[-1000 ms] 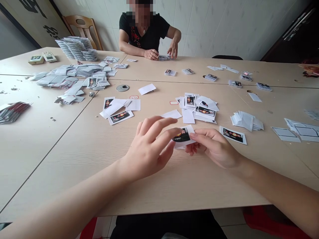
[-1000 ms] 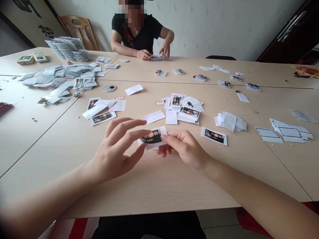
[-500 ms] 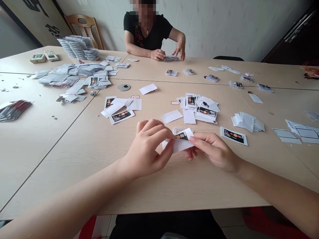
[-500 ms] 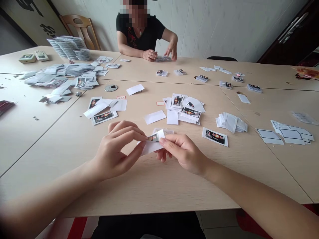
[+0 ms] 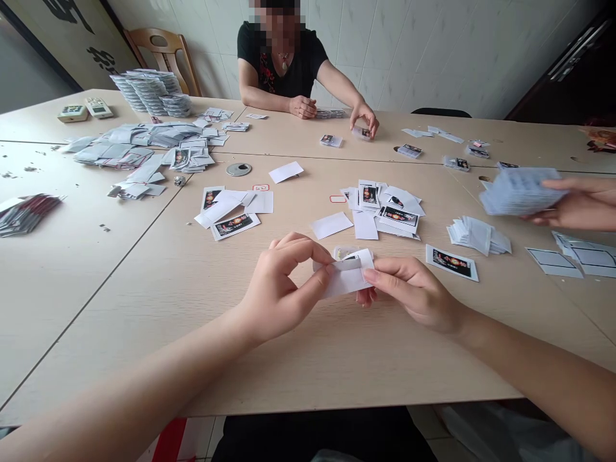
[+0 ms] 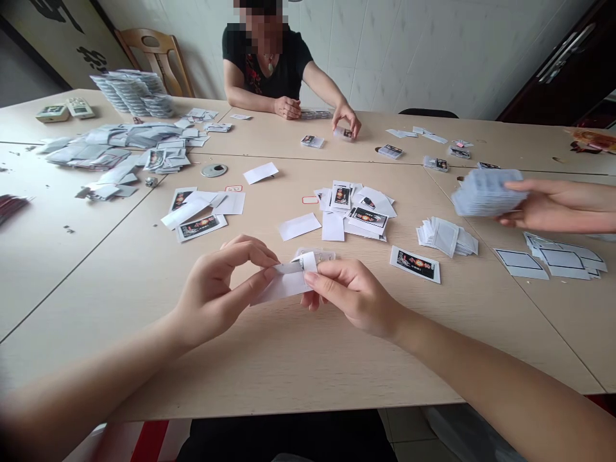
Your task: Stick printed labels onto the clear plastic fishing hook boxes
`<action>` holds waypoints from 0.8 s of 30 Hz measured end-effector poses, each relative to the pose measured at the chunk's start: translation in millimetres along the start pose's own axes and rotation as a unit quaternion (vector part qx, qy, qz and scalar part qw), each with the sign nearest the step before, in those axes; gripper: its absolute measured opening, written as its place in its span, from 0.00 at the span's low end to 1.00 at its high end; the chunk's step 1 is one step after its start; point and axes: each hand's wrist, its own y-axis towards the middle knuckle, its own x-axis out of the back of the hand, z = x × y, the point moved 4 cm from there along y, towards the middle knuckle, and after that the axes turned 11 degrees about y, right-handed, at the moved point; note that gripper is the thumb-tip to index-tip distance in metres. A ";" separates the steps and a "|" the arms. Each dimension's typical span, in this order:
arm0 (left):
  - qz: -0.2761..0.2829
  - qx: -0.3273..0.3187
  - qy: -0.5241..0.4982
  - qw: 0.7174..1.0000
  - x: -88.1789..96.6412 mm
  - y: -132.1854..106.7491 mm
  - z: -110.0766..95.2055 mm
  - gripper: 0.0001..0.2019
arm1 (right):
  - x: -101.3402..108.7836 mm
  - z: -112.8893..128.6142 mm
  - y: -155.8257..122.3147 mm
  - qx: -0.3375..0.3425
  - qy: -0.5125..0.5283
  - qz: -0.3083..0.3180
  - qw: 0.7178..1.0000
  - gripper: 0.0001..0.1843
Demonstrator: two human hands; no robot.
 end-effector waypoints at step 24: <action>0.029 -0.206 0.186 0.960 -5.7 -8.5 -22.1 0.14 | -6.8 -3.8 -0.7 0.003 -0.008 -0.036 0.999 0.08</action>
